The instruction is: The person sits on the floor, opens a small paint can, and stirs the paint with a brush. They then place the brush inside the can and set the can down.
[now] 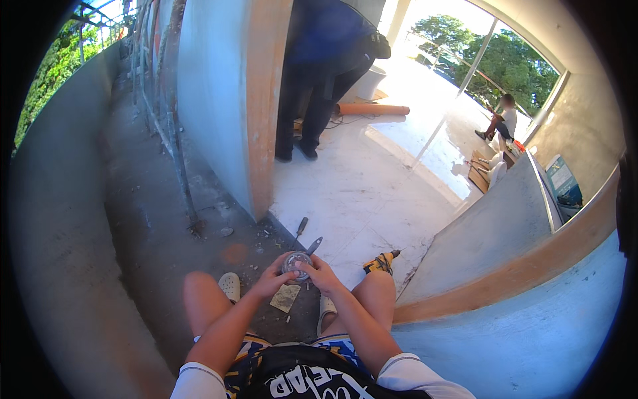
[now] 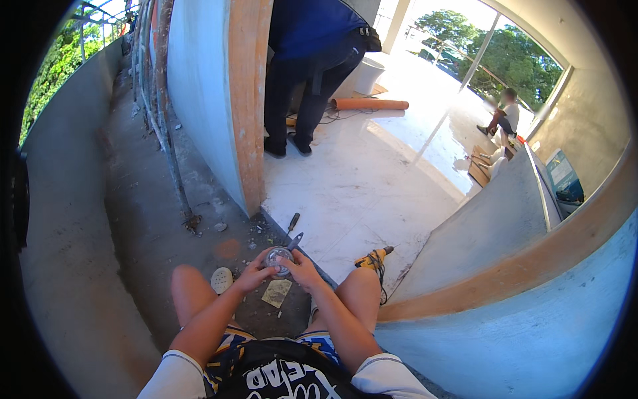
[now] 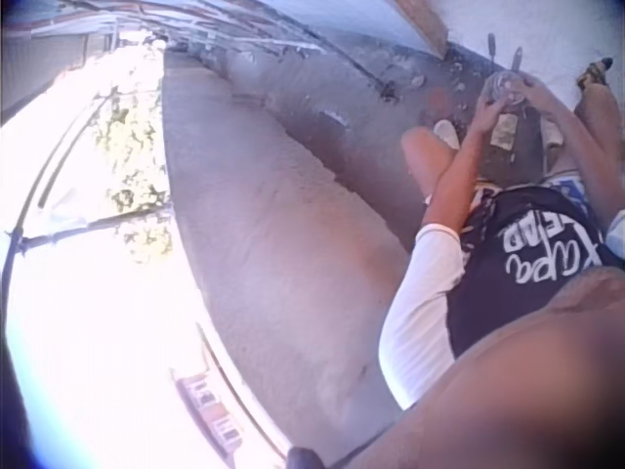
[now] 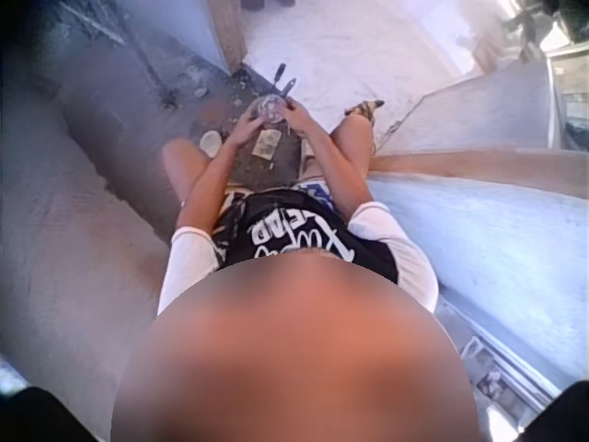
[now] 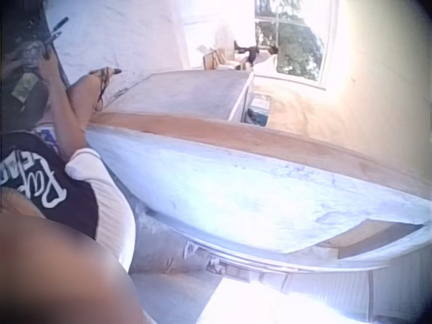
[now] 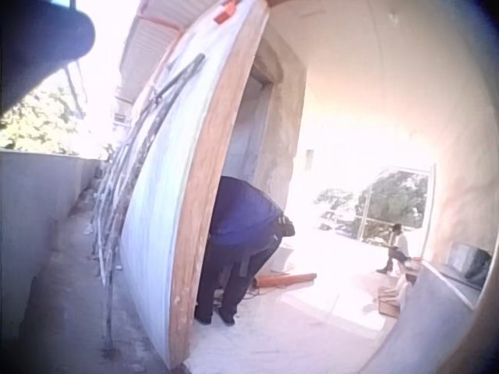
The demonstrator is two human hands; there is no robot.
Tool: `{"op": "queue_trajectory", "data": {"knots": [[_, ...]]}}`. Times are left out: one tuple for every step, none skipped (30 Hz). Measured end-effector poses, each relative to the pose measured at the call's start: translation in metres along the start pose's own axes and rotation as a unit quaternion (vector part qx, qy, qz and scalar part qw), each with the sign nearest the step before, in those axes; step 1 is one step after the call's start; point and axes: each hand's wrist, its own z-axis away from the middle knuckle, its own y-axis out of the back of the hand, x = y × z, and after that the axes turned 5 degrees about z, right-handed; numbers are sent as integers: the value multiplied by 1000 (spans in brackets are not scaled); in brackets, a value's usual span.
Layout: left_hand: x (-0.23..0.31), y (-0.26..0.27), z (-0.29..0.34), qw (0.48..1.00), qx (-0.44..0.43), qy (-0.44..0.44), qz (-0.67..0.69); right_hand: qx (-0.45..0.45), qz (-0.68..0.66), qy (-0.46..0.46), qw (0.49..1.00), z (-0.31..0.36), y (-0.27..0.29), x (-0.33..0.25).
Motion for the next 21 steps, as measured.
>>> {"op": "queue_trajectory", "data": {"knots": [[-1,-2,-1,1000,1,-6,14,-4,4,0,1000,-1,-1,1],[-2,-2,0,1000,3,-9,25,14,21,-7,1000,-2,-1,2],[-2,-2,0,1000,11,-8,-4,9,6,-7,1000,-1,0,2],[-2,-2,0,999,23,3,-39,0,-18,2,1000,0,0,1],[-3,-1,0,999,25,9,-39,-1,-15,13,1000,0,0,0],[-2,-1,-1,998,38,28,-49,1,-9,22,1000,1,0,-1],[-3,-1,-1,998,31,19,-46,2,-15,11,1000,1,1,-1],[-3,0,-3,998,31,21,-55,1,-21,15,1000,2,0,-1],[-4,0,-3,998,32,6,-48,0,-22,16,1000,2,1,-1],[-5,-1,-4,998,32,-5,-46,2,-15,12,1000,0,0,-1],[-7,-2,-5,998,35,-3,-49,4,-14,7,1000,0,1,-1],[-8,-2,-6,998,34,-23,-46,7,-18,2,1000,0,2,0],[-10,-3,-6,998,37,-31,-49,6,-5,-8,1000,0,2,1],[-11,-3,-7,997,39,-38,-51,9,-14,-18,1000,0,2,1],[-13,-3,-7,997,51,-27,-56,12,-23,-27,999,-1,2,1],[-14,-3,-7,996,58,-33,-59,16,-31,-36,999,-1,2,2],[-15,-2,-8,995,65,-41,-60,11,-16,-44,999,-1,2,1],[-17,-2,-8,993,75,-47,-71,12,-7,-44,999,0,1,1],[-17,-1,-9,988,92,-73,-98,18,2,-52,999,-1,1,1],[-17,2,-10,981,110,-95,-132,33,12,-72,997,1,1,1],[-19,-1,-9,972,129,-97,-169,27,14,-92,995,0,1,1]]}}
